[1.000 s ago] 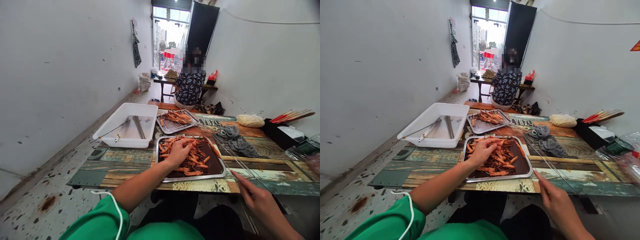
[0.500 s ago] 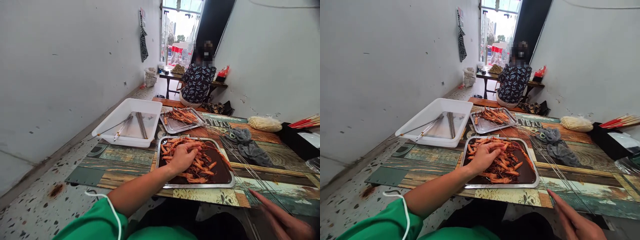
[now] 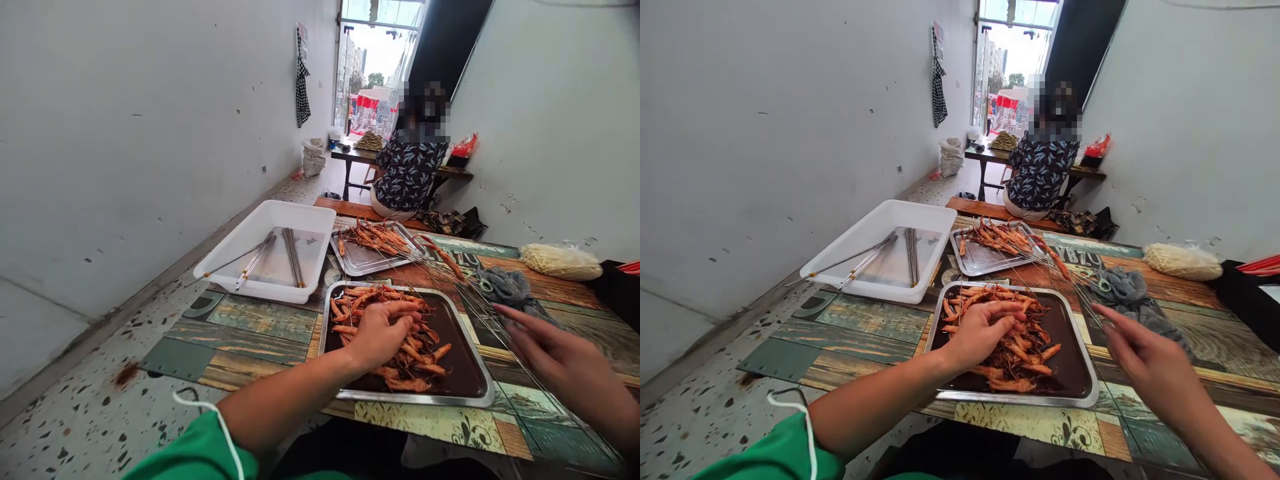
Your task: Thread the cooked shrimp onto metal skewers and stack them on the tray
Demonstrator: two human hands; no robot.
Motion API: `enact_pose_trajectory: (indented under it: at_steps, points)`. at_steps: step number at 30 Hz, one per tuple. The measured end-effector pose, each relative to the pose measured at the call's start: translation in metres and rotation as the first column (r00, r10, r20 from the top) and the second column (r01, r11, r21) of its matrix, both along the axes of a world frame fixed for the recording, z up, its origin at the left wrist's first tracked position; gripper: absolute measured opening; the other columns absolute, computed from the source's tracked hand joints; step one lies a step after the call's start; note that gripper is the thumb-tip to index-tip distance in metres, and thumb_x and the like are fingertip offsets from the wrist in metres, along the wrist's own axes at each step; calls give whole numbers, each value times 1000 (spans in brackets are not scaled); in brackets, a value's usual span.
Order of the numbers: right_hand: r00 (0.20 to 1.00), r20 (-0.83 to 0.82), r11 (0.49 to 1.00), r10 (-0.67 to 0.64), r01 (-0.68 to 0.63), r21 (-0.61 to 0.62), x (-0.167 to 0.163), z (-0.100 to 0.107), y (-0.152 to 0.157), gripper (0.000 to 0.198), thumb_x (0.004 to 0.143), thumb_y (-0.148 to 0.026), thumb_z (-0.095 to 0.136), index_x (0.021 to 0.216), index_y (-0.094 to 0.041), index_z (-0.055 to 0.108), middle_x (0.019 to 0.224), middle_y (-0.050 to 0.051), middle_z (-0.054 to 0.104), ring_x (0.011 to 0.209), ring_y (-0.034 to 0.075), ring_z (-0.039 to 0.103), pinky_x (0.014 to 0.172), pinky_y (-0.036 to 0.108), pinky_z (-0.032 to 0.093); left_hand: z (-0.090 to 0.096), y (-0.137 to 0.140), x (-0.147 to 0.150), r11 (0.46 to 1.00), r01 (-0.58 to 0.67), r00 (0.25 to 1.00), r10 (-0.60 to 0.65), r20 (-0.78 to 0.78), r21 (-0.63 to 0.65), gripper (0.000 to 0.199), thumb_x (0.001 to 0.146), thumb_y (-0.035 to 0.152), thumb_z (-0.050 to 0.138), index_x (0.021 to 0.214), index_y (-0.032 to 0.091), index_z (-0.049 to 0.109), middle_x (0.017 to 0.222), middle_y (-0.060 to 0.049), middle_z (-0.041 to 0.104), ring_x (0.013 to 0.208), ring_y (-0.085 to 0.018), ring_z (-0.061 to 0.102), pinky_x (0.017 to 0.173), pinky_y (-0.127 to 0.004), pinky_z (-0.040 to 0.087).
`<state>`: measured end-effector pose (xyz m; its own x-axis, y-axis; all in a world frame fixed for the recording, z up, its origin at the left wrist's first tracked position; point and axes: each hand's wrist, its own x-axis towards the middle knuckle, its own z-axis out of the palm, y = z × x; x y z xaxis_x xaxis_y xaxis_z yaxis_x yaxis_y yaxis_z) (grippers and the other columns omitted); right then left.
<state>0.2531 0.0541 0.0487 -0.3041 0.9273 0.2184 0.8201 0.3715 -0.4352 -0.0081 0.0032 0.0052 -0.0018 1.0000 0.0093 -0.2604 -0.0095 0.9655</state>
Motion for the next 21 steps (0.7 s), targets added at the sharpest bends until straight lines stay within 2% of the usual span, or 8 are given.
enact_pose_trajectory:
  at_steps: [2,5,10,16,21]
  points:
    - [995,95,996,16,-25,90,-38,5,30,50,83,-45,39,121,-21,61,48,0,57,38,16,45,38,27,37,0,0,0,1000,-12,1000,12,-6,-3,27,76,21,57,99,13,67,93,-10,69,75,-17,66,72,-30,53]
    - [954,299,979,27,-86,185,-88,1,77,49,87,-33,33,124,-14,59,66,6,69,50,17,57,50,27,41,0,1,0,1000,-25,1000,24,-9,-8,27,77,22,56,100,13,66,95,-10,69,75,-18,66,74,-31,53]
    - [905,425,962,34,-144,230,-143,-21,130,43,91,-26,33,125,-18,57,88,12,72,74,23,66,64,30,43,-2,4,0,999,-31,1000,31,3,-7,27,77,23,56,100,15,67,95,-9,69,75,-17,67,74,-31,53]
    - [804,576,949,148,-279,145,-172,-44,147,35,90,-36,49,118,-16,54,103,7,64,84,17,63,74,37,51,-5,5,1,999,-45,999,45,-29,-10,27,76,21,56,100,14,67,93,-10,69,75,-18,67,71,-30,53]
    - [781,607,950,145,-282,136,-175,-40,142,33,90,-36,50,115,-16,55,107,7,61,88,17,61,74,37,51,-2,5,-1,999,-51,998,51,-41,2,25,76,21,55,98,14,68,94,-10,70,74,-18,67,74,-31,53]
